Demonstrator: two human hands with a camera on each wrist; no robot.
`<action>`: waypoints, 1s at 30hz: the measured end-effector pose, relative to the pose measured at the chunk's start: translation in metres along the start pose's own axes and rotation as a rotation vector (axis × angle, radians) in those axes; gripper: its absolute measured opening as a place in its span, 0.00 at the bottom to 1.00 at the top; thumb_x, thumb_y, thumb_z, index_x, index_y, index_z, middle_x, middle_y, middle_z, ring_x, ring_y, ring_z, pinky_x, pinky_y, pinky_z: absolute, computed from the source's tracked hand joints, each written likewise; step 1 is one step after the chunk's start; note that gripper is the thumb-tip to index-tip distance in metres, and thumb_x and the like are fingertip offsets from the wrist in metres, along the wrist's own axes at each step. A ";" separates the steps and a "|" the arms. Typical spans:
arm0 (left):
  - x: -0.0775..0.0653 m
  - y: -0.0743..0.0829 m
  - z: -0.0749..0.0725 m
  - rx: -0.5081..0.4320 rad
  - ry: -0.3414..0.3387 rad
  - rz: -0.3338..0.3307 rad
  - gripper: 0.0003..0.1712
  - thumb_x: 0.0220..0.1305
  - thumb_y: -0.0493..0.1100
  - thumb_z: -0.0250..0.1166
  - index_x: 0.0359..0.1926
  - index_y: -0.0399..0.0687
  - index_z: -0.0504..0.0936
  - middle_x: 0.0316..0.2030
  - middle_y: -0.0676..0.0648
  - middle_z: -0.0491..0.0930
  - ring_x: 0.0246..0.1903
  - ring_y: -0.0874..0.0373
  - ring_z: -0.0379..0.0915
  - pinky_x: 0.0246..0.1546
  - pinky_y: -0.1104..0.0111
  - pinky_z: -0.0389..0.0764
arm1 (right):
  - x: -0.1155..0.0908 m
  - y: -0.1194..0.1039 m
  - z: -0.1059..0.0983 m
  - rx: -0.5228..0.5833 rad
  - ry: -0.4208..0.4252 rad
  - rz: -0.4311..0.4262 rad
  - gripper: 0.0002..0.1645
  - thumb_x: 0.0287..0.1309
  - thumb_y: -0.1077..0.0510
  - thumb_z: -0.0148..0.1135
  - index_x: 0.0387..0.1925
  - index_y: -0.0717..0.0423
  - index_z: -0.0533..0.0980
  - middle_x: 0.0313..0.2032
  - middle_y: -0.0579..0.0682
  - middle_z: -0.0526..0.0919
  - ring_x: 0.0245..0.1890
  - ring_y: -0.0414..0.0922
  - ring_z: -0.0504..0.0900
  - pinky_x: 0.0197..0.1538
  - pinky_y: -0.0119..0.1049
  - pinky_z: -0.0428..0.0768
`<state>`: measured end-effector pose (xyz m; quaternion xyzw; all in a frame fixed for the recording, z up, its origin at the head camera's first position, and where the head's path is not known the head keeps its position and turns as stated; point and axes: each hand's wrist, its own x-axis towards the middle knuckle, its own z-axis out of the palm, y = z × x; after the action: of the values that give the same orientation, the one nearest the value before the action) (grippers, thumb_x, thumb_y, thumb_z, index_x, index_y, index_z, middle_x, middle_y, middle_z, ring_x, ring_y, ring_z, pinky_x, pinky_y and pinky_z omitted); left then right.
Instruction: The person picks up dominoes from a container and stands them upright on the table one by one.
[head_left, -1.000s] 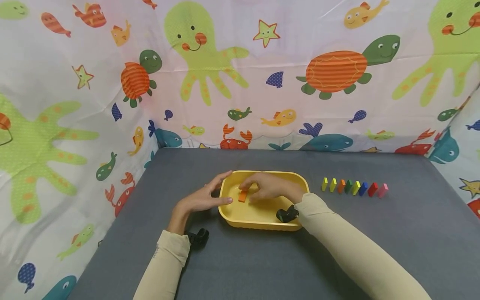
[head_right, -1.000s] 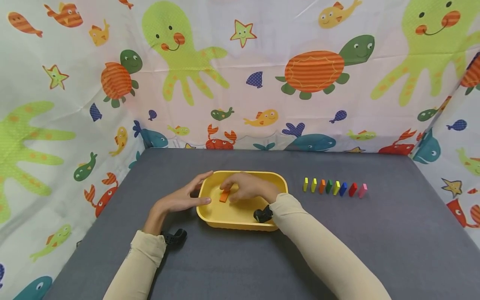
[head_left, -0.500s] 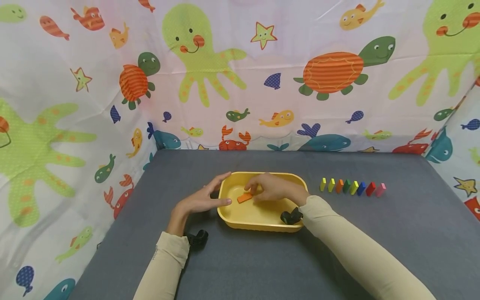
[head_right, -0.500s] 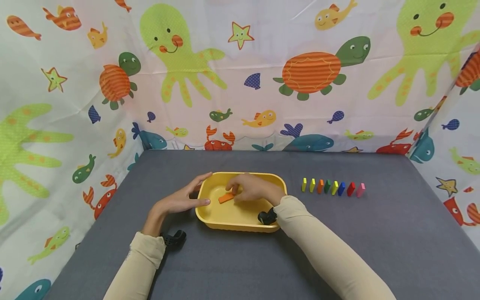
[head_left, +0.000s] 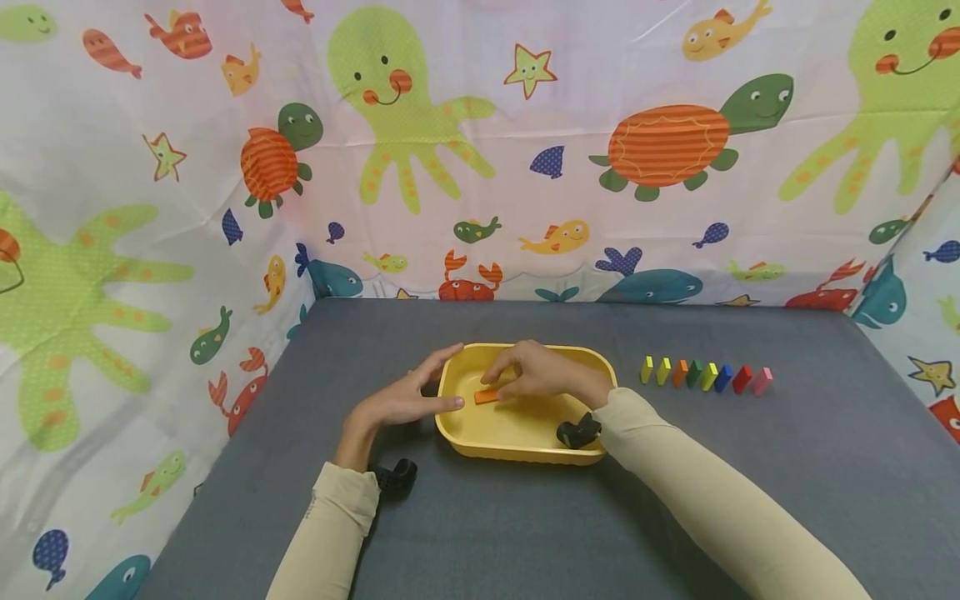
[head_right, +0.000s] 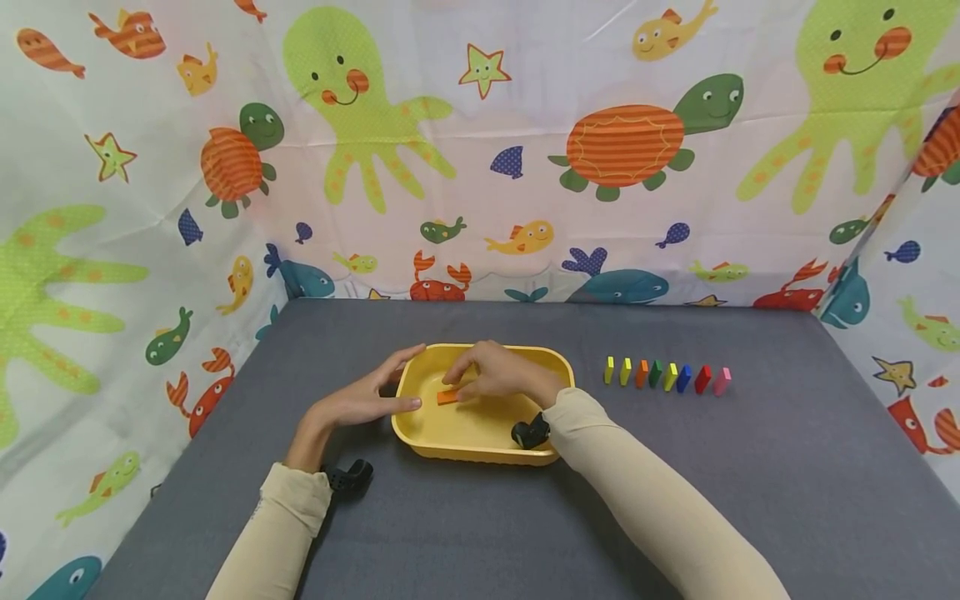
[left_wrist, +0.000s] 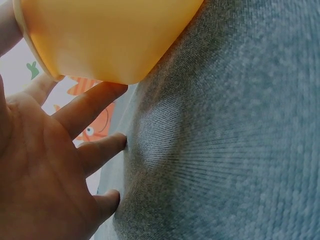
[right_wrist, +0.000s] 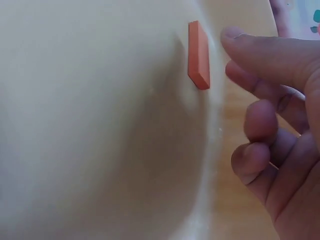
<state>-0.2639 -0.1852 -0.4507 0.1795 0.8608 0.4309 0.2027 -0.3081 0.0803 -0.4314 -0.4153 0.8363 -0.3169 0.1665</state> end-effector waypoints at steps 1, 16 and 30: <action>0.000 0.000 0.000 -0.001 0.000 0.000 0.48 0.56 0.64 0.66 0.71 0.83 0.47 0.73 0.59 0.52 0.72 0.49 0.52 0.67 0.37 0.54 | 0.002 0.000 0.001 0.012 -0.001 -0.003 0.19 0.53 0.59 0.71 0.48 0.53 0.83 0.45 0.49 0.87 0.28 0.48 0.76 0.27 0.27 0.69; 0.000 0.000 0.000 0.008 0.003 0.000 0.47 0.57 0.63 0.66 0.71 0.83 0.47 0.74 0.59 0.50 0.73 0.48 0.50 0.67 0.36 0.53 | 0.008 0.003 0.012 0.056 -0.021 -0.001 0.21 0.52 0.61 0.71 0.50 0.56 0.82 0.44 0.53 0.85 0.45 0.49 0.81 0.56 0.43 0.78; -0.001 0.001 0.001 0.006 0.010 -0.009 0.47 0.58 0.62 0.66 0.71 0.84 0.47 0.73 0.59 0.52 0.72 0.48 0.53 0.67 0.36 0.55 | 0.009 0.004 0.018 -0.081 -0.010 -0.024 0.20 0.52 0.63 0.70 0.49 0.55 0.83 0.39 0.49 0.84 0.38 0.45 0.76 0.46 0.36 0.77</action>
<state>-0.2629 -0.1843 -0.4498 0.1741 0.8640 0.4282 0.1997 -0.3058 0.0680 -0.4471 -0.4332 0.8425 -0.2828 0.1501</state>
